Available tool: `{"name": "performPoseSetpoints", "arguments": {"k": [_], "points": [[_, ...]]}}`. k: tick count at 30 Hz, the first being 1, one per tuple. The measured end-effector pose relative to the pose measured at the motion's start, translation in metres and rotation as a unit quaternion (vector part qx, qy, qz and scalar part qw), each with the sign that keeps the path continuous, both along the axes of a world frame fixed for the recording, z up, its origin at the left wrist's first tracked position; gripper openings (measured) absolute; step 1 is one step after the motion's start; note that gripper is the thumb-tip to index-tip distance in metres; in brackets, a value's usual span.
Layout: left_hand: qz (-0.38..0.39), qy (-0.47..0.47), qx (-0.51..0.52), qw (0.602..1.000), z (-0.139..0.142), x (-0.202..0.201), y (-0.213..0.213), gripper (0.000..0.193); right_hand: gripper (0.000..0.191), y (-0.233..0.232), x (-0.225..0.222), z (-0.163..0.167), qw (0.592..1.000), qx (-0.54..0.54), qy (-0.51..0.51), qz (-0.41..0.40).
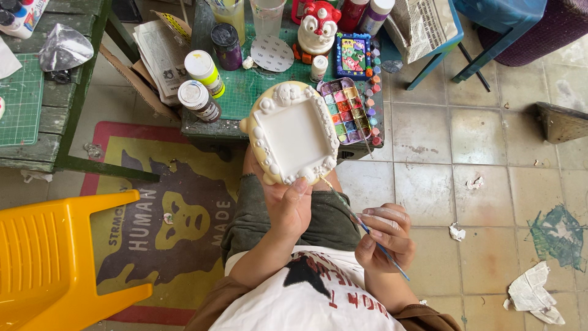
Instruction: The person paints the raised decorative border of a small ceramic tray using a fine brush and white paint. They repeatedly dip the brush into a watercolor-style paint palette and apply paint to the tray's edges while holding it in the left hand.
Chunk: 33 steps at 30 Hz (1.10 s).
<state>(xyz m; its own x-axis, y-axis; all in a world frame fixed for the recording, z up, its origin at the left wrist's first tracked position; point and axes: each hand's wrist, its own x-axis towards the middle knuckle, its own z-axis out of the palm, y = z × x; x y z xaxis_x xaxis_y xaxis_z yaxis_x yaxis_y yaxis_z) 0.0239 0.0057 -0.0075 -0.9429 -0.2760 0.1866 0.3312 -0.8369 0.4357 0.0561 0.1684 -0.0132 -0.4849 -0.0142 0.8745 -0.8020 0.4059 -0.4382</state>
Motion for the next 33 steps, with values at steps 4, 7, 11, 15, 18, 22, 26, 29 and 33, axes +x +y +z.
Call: {"name": "performPoseSetpoints", "arguments": {"k": [4, 7, 11, 15, 18, 22, 26, 29, 33], "points": [[0.002, -0.003, -0.003, 1.0, 0.0004, -0.0002, -0.0007, 0.095, 0.019, 0.0007, 0.002, 0.0005, 1.0, 0.001, -0.003, -0.001], [0.004, -0.004, -0.007, 1.0, 0.0008, -0.001, -0.0011, 0.096, 0.019, 0.0008, 0.0026, 0.0009, 1.0, 0.004, -0.006, -0.005], [0.006, 0.0, -0.01, 1.0, 0.002, 0.0, -0.0009, 0.095, 0.018, 0.0017, 0.0027, 0.0024, 1.0, 0.01, -0.012, -0.006], [0.009, -0.004, -0.009, 1.0, 0.002, 0.0005, -0.0004, 0.095, 0.019, 0.0014, 0.0023, 0.0031, 1.0, 0.017, -0.011, -0.001], [0.004, 0.0, -0.009, 1.0, 0.0009, 0.0, -0.001, 0.093, 0.018, 0.0004, 0.0021, 0.0026, 1.0, 0.001, -0.005, 0.004], [0.002, 0.002, 0.005, 1.0, -0.0009, 0.0011, 0.0012, 0.092, 0.018, 0.0016, 0.0033, 0.0026, 1.0, 0.007, -0.013, -0.004], [0.003, 0.011, 0.015, 1.0, -0.0023, 0.0003, 0.0017, 0.091, 0.019, 0.0026, 0.0002, 0.0013, 1.0, -0.006, -0.003, -0.003], [-0.001, 0.009, 0.017, 1.0, -0.0016, 0.0011, 0.0014, 0.091, 0.017, 0.0036, -0.0028, 0.0007, 1.0, -0.02, 0.003, -0.017], [-0.008, -0.003, 0.012, 1.0, 0.0012, 0.0022, 0.0001, 0.095, 0.017, 0.006, -0.0031, 0.0021, 0.999, -0.034, 0.001, -0.023]]}}
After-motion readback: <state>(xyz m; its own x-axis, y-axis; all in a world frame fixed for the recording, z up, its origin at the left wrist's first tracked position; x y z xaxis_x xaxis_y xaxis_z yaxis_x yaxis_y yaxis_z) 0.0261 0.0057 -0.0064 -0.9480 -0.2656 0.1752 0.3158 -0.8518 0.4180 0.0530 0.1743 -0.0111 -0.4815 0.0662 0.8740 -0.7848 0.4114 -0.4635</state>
